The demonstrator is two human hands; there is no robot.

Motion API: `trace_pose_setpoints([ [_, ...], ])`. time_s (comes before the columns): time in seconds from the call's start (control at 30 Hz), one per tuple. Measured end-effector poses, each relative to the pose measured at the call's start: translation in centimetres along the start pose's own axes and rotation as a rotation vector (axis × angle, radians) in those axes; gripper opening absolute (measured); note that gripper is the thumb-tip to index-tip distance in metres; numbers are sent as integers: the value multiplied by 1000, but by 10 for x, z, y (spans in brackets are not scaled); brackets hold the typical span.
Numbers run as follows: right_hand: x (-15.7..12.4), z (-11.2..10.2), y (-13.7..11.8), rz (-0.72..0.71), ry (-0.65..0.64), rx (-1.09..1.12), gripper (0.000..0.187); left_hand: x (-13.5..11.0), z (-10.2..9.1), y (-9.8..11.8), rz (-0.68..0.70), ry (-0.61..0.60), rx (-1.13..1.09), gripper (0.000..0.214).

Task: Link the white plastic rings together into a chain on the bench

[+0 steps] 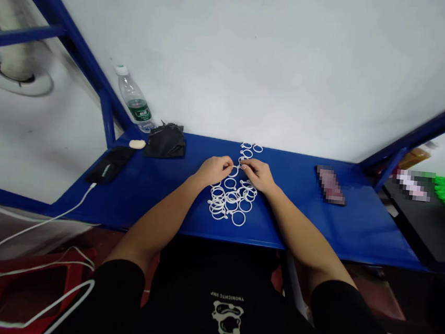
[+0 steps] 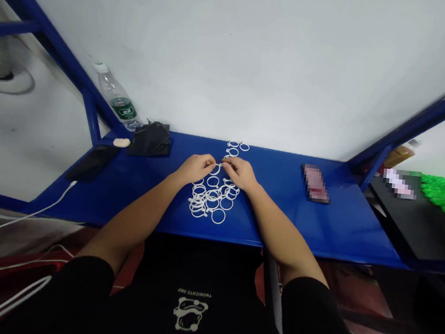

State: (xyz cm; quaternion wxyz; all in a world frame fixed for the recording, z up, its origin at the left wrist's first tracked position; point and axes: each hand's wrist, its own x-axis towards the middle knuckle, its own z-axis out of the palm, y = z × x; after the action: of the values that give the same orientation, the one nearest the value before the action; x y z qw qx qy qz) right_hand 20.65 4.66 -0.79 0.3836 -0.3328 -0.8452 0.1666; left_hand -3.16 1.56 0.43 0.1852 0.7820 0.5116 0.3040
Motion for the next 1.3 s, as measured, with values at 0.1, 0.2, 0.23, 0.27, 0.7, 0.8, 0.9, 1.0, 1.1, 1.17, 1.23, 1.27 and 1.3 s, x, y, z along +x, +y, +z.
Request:
trace_pose_setpoints([
  [0.1,0,-1,-5,0,-44,10,35,0,1,3,-12,142,-2,9],
  [0.2,0,0,-7,14,-73,16,32,-1,5,7,49,189,25,8],
  [0.23,0,0,-6,15,-77,20,30,-1,6,9,73,192,35,8],
  [0.27,0,1,-6,16,-76,28,28,-2,7,10,94,194,43,8],
  [0.7,0,0,-6,29,7,73,18,-2,7,11,146,112,56,15],
  [0.8,0,-1,-3,26,9,61,18,-2,8,15,198,53,55,15],
  [0.9,0,-2,-1,37,4,54,21,-2,9,15,212,23,54,14],
  [1.0,-1,-2,0,59,95,19,26,0,6,10,197,51,46,19],
  [1.1,0,-1,3,103,219,-67,34,0,0,3,172,25,64,28],
  [1.17,1,-1,7,127,256,-111,37,-1,-2,0,166,-66,110,25],
  [1.23,3,-2,12,135,274,-133,35,-3,-2,-2,164,-166,153,19],
  [1.27,4,-3,14,132,284,-136,33,-3,-1,-2,163,-200,168,14],
  [1.3,4,-4,15,127,295,-132,30,-3,0,-2,165,-218,180,7],
])
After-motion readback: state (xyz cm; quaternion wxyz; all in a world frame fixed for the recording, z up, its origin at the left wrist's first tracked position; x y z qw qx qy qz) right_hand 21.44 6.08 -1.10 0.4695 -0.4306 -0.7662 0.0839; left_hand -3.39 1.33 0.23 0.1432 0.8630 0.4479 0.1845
